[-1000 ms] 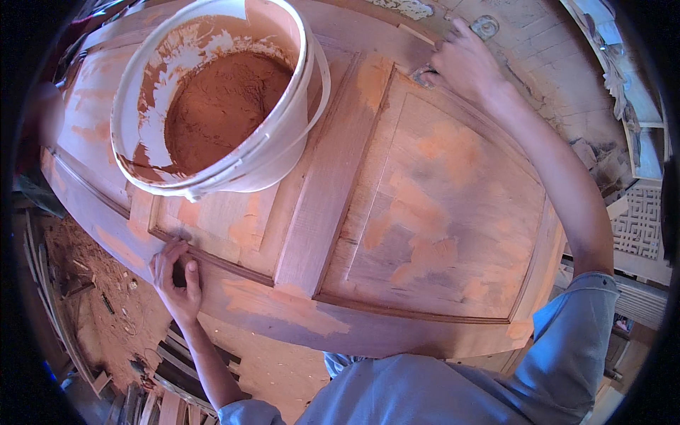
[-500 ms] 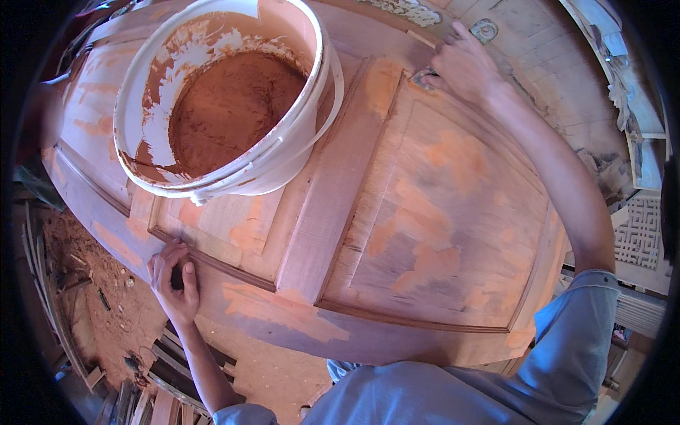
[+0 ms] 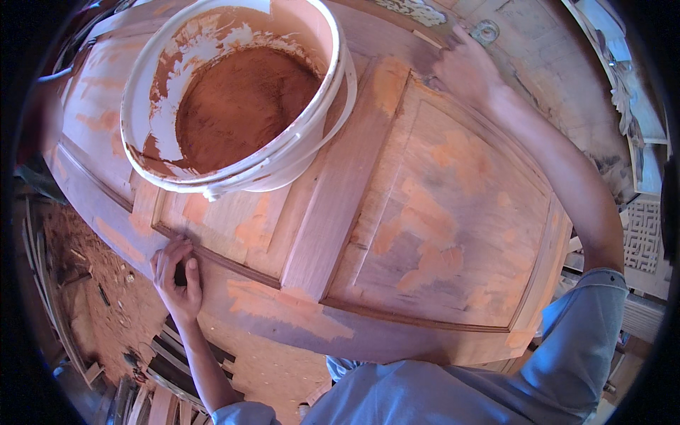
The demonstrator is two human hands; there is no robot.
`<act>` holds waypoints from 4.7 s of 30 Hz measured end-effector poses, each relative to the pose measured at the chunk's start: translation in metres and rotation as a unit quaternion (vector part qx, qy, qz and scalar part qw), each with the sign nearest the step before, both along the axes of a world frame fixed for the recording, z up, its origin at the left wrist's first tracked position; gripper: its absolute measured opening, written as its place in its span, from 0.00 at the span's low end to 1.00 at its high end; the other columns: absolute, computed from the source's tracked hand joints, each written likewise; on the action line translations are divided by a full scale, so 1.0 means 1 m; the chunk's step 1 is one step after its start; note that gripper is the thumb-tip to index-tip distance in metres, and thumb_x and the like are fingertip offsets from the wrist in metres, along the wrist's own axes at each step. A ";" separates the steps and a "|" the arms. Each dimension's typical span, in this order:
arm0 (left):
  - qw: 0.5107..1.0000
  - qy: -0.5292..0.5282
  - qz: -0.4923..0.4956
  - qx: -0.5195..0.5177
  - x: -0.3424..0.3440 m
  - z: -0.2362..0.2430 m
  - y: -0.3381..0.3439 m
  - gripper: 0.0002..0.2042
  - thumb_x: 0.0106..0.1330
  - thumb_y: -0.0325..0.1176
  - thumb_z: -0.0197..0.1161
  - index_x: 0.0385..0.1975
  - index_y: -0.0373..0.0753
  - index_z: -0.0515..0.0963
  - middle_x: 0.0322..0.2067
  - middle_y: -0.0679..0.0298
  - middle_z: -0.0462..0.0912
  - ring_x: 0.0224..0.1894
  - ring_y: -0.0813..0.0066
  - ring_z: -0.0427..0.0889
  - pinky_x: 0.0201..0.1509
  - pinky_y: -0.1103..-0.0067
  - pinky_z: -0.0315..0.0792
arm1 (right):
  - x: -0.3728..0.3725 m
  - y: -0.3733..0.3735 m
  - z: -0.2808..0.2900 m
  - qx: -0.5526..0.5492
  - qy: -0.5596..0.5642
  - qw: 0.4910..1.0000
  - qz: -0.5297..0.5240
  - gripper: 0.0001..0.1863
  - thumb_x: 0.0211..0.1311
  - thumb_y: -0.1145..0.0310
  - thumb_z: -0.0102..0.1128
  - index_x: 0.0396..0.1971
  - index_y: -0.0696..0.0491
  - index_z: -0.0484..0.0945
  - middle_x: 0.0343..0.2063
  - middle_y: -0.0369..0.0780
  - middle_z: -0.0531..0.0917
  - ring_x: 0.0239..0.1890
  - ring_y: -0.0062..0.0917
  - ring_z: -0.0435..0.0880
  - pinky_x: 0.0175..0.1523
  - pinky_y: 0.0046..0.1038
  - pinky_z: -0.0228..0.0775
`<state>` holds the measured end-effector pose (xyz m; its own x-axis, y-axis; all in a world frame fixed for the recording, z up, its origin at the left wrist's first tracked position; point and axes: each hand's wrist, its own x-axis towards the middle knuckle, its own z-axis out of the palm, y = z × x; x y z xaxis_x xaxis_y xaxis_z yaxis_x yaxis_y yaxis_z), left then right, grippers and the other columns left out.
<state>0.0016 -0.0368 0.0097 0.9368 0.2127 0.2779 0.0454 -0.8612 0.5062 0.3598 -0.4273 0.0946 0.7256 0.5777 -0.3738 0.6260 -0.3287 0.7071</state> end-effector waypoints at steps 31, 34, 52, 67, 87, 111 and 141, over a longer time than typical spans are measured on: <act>1.000 -0.008 -0.007 -0.010 0.003 0.003 -0.003 0.10 0.66 0.35 0.59 0.36 0.34 0.81 0.41 0.55 0.85 0.50 0.58 0.81 0.59 0.67 0.65 | -0.010 -0.026 -0.010 -0.005 -0.016 0.999 -0.027 0.14 0.66 0.57 0.55 0.28 0.45 0.86 0.32 0.35 0.86 0.44 0.28 0.85 0.71 0.37 0.48; 1.000 -0.005 -0.003 -0.009 0.003 0.002 -0.002 0.08 0.65 0.32 0.60 0.36 0.34 0.81 0.41 0.55 0.85 0.49 0.58 0.81 0.59 0.68 0.65 | -0.012 -0.032 -0.006 -0.080 -0.030 0.996 0.004 0.15 0.66 0.54 0.56 0.28 0.45 0.87 0.31 0.35 0.86 0.46 0.27 0.83 0.70 0.35 0.49; 1.000 -0.005 0.007 -0.005 0.004 -0.002 -0.002 0.09 0.66 0.35 0.60 0.34 0.35 0.81 0.40 0.57 0.85 0.49 0.58 0.82 0.59 0.67 0.66 | 0.023 -0.055 0.001 0.091 0.064 0.992 -0.053 0.23 0.54 0.43 0.64 0.27 0.50 0.86 0.23 0.37 0.84 0.44 0.31 0.83 0.70 0.38 0.52; 1.000 -0.005 0.002 -0.012 0.002 -0.002 0.000 0.11 0.68 0.38 0.60 0.35 0.35 0.81 0.41 0.56 0.85 0.48 0.58 0.81 0.58 0.68 0.65 | 0.023 -0.064 0.044 0.162 0.022 0.987 0.003 0.15 0.53 0.51 0.69 0.28 0.48 0.84 0.25 0.40 0.83 0.44 0.32 0.81 0.67 0.42 0.55; 1.000 -0.007 -0.003 -0.014 0.005 -0.001 -0.001 0.10 0.67 0.35 0.59 0.35 0.35 0.81 0.39 0.56 0.85 0.48 0.59 0.82 0.58 0.68 0.65 | -0.025 -0.115 0.004 0.257 0.006 0.957 -0.138 0.17 0.68 0.57 0.57 0.50 0.51 0.74 0.34 0.46 0.85 0.40 0.45 0.84 0.54 0.45 0.69; 1.000 -0.012 -0.017 0.003 0.002 -0.003 0.001 0.09 0.70 0.36 0.58 0.36 0.37 0.81 0.39 0.58 0.85 0.51 0.58 0.82 0.59 0.65 0.65 | -0.116 -0.026 -0.078 0.867 0.155 0.053 -0.470 0.08 0.73 0.69 0.52 0.36 0.58 0.73 0.21 0.37 0.79 0.19 0.22 0.80 0.21 0.26 0.75; 1.000 0.021 -0.015 0.002 0.003 0.002 0.003 0.05 0.64 0.33 0.61 0.34 0.40 0.80 0.40 0.61 0.85 0.49 0.61 0.82 0.59 0.66 0.63 | -0.107 -0.018 -0.082 0.847 0.079 0.110 -0.515 0.05 0.72 0.71 0.52 0.36 0.56 0.75 0.22 0.36 0.78 0.17 0.20 0.76 0.20 0.26 0.72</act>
